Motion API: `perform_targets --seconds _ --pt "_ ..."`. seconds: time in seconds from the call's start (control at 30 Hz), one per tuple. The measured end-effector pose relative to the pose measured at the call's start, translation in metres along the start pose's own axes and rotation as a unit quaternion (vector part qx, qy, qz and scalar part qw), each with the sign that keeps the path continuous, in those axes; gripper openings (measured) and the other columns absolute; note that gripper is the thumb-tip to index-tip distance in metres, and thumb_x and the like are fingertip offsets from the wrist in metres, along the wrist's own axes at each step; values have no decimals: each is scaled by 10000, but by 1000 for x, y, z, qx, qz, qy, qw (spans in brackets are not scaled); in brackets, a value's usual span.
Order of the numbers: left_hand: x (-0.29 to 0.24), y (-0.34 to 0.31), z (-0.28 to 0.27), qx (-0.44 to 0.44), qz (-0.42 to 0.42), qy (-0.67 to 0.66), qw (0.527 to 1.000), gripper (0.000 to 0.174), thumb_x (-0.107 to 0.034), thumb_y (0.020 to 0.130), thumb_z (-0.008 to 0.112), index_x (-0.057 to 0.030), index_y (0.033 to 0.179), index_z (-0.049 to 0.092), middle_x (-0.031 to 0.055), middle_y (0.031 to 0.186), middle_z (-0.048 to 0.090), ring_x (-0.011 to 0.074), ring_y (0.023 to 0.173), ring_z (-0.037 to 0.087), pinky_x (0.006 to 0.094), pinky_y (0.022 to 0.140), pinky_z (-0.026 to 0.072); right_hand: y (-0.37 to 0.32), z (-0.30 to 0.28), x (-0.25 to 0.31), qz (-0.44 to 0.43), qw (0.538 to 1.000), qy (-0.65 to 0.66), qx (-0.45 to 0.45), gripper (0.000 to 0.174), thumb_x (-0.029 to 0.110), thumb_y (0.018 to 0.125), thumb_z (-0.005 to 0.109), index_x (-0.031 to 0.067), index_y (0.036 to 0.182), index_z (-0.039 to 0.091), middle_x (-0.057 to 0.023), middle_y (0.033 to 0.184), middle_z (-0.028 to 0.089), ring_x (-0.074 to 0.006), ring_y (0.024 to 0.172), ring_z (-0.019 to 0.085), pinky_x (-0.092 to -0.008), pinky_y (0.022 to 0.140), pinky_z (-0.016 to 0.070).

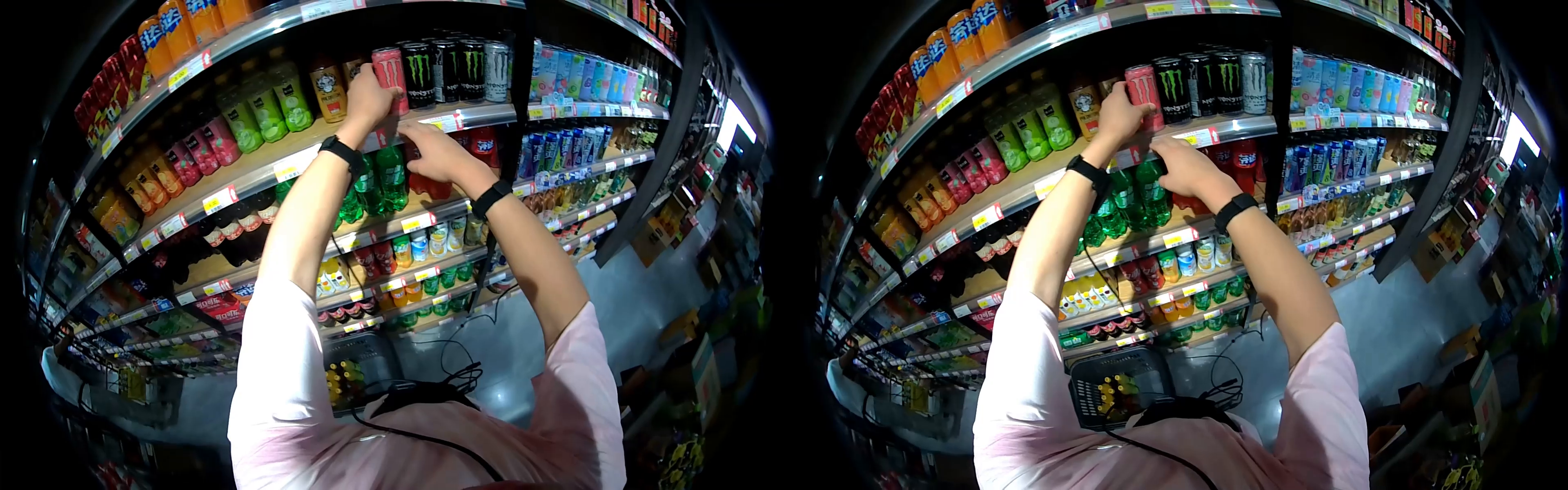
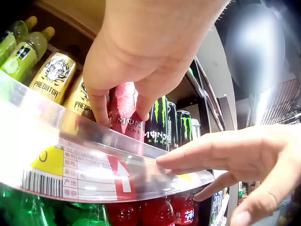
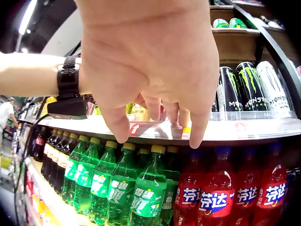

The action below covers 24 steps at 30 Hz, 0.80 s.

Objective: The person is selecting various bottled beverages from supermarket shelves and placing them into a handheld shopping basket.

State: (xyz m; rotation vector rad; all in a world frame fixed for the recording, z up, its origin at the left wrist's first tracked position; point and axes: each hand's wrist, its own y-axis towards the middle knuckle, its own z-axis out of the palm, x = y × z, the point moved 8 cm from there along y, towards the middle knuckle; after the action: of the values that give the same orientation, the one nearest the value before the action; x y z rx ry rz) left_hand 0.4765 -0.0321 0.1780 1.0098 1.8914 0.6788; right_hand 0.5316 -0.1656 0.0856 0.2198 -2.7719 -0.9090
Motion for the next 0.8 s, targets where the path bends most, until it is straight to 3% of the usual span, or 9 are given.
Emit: perform_targets --seconds 0.27,0.33,0.43,0.53,0.57,0.6,0.67,0.7,0.8 --pt "3 -3 3 28 13 -10 999 547 -252 756 838 16 1163 589 247 1057 685 422 1042 653 473 907 528 -17 -15 15 0 998 58 12 675 116 771 701 -2 1402 491 -239 1483 465 -402 1368 445 -422 1147 384" --pt "-17 -25 -19 -93 140 52 984 460 -262 799 804 4 1129 625 219 1027 686 402 1020 656 440 880 530 -33 -20 3 0 992 120 -49 641 158 835 701 15 1425 498 -241 1423 535 -403 1318 506 -420 1133 397" --pt "-47 -98 -80 -59 180 -123 974 302 -249 874 751 17 989 667 144 976 679 293 912 646 354 807 505 -101 -61 17 95 971 210 -66 541 126 929 671 53 1440 508 -146 1373 592 -216 1187 594 -322 1009 462" --pt "-36 -222 -153 165 6 -234 958 385 -229 942 643 -64 609 544 24 555 526 111 519 521 272 523 387 -194 -96 11 191 940 274 -70 375 105 937 648 25 1303 633 -81 1197 699 -170 1107 658 -313 977 489" --pt "-30 -259 -172 227 84 -322 915 429 -251 927 679 -48 578 534 43 540 529 167 481 532 283 486 370 -226 -109 0 245 922 285 -91 330 79 956 620 12 1279 639 -92 1164 704 -161 1079 662 -302 969 489" --pt "-9 -322 -166 387 -35 -605 695 457 -263 894 729 -24 557 535 71 527 528 210 439 526 308 443 350 -274 -125 -22 319 880 308 -169 276 70 980 595 -13 1238 646 -106 1128 710 -148 1036 667 -283 939 494" --pt "16 -363 -152 432 -101 -650 616 416 -247 913 722 -18 618 539 63 515 505 179 411 474 316 419 322 -304 -128 -39 345 862 291 -230 206 76 993 588 -30 1159 649 -62 964 695 -131 936 661 -258 864 502" --pt "95 -451 -92 391 -355 -670 523 379 -248 953 675 -44 683 504 12 510 438 134 398 373 312 414 284 -323 -107 -50 376 851 301 -207 195 87 991 593 -25 1140 650 -45 929 685 -125 900 651 -260 837 501" --pt "156 -515 -18 437 -489 -310 688 367 -331 991 636 -63 751 563 -15 562 460 141 502 420 296 494 347 -332 -50 -48 412 845 316 -128 190 108 984 601 -13 1123 647 -37 863 671 -137 835 638 -270 780 500"
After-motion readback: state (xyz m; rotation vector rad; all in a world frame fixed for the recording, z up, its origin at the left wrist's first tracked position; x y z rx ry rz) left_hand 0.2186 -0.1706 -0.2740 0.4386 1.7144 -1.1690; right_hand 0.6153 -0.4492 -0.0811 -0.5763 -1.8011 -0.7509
